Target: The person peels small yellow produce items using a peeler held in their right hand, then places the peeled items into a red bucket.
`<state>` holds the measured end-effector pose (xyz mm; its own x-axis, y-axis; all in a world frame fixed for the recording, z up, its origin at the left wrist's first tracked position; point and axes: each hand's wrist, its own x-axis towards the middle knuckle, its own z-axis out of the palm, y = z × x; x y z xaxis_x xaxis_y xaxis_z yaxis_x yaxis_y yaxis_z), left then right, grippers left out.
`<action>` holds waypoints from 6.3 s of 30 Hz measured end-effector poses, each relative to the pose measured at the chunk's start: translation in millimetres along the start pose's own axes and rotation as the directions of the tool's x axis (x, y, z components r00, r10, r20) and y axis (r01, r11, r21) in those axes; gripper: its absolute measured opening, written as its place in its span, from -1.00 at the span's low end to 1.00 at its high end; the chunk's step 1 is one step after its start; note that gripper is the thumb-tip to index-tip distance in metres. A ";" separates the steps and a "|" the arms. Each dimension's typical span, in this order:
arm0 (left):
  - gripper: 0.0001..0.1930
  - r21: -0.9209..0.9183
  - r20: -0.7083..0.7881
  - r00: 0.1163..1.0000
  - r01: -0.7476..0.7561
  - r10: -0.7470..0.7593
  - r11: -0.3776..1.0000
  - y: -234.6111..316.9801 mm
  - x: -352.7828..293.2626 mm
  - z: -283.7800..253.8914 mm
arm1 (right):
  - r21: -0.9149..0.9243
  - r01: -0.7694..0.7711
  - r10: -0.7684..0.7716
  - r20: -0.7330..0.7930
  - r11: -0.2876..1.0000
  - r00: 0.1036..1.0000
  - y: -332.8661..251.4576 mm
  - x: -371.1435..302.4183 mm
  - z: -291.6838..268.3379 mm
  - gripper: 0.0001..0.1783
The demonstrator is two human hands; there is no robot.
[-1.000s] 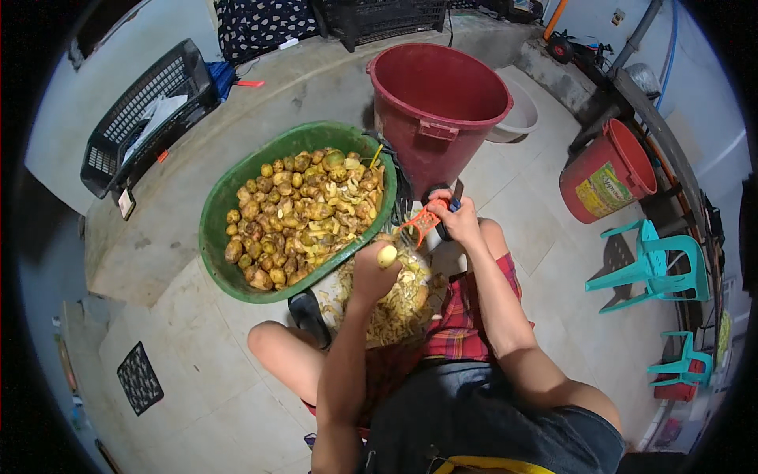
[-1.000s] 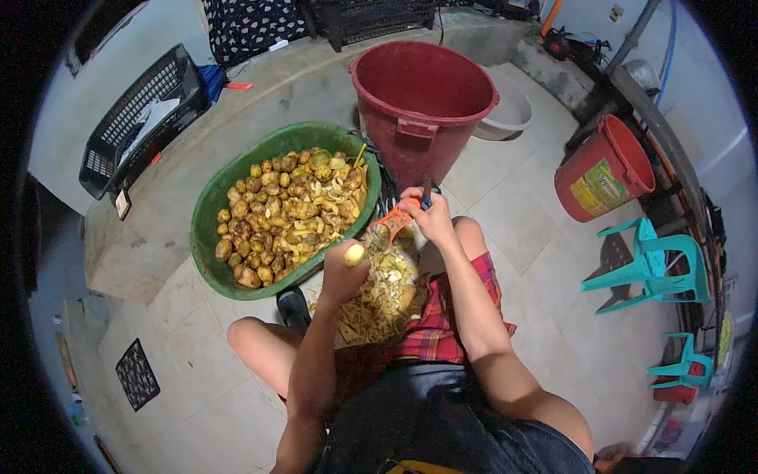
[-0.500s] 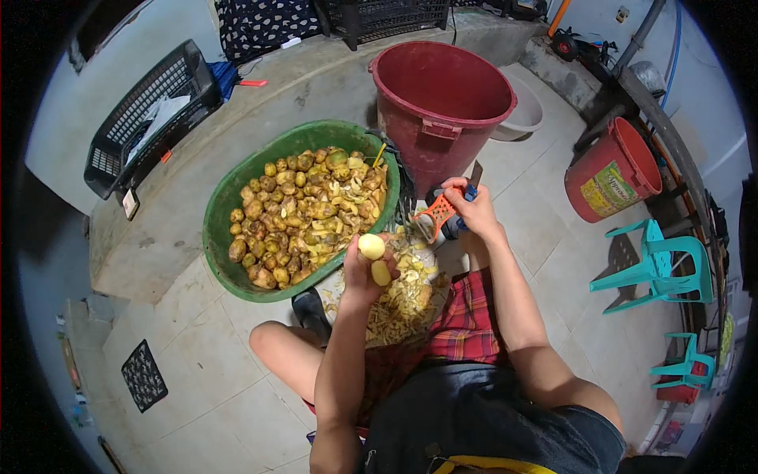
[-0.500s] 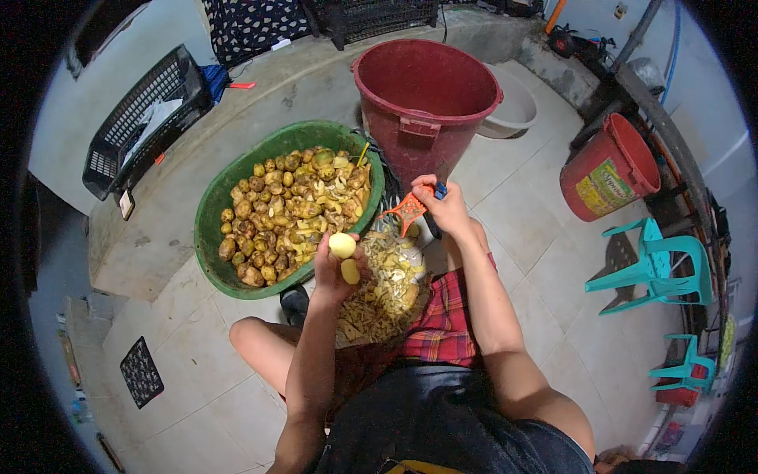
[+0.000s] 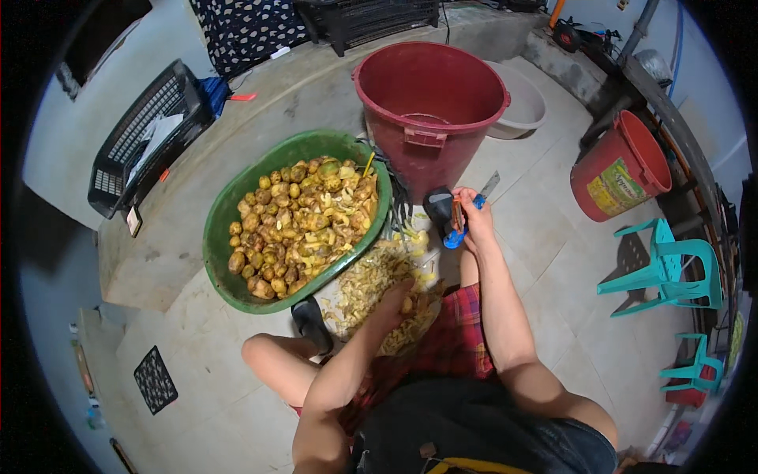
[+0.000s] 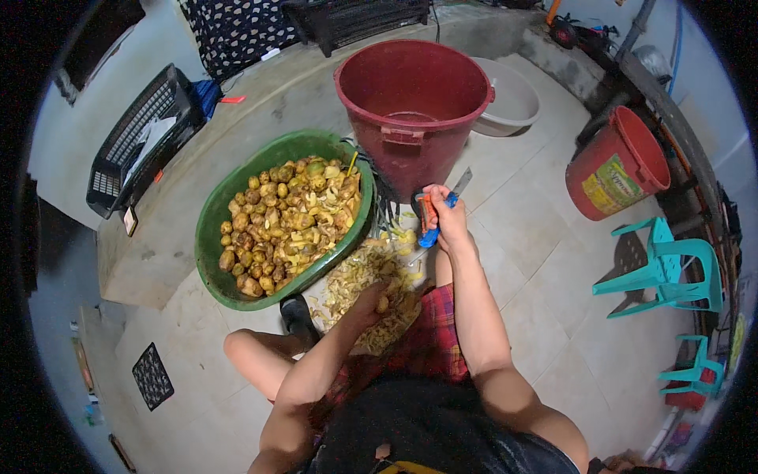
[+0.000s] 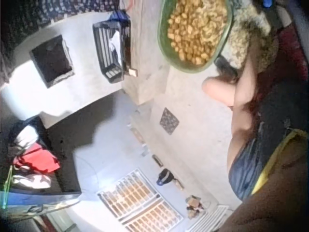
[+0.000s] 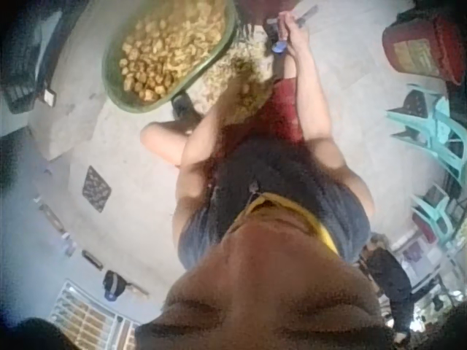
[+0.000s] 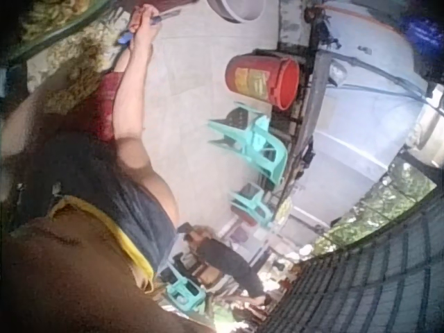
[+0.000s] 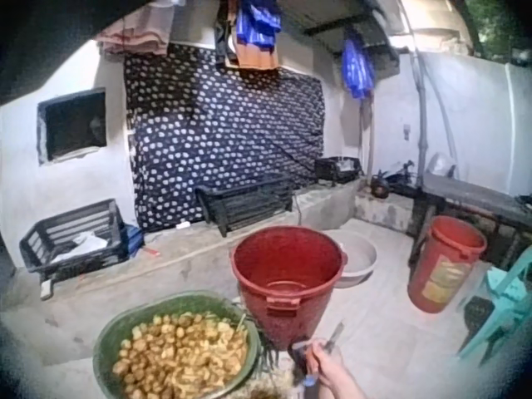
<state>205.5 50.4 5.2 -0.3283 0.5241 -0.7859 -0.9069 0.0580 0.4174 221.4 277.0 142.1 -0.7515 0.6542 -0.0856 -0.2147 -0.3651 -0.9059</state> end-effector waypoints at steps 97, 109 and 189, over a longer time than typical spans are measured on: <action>-0.45 0.484 0.119 0.734 -0.631 0.668 0.607 83.4 -77.7 -16.4 | -0.956 0.261 0.074 0.253 -0.135 0.965 78.5 -35.0 42.8 -0.85; -0.48 0.456 0.190 0.564 -0.776 0.804 0.437 91.5 -59.6 -24.8 | -0.850 0.524 0.108 0.516 -0.062 0.850 80.1 -77.6 72.2 -0.69; -0.63 0.832 0.174 0.470 -0.540 0.865 0.126 104.6 -101.2 -7.9 | -0.890 0.439 0.273 0.396 -0.119 0.877 65.5 -70.8 86.0 -0.84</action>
<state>141.7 -3.3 124.8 -0.8929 0.4445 0.0711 0.2830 0.4315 0.8566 206.8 149.7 124.4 -0.9645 0.2115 -0.1580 0.2508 0.9207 -0.2991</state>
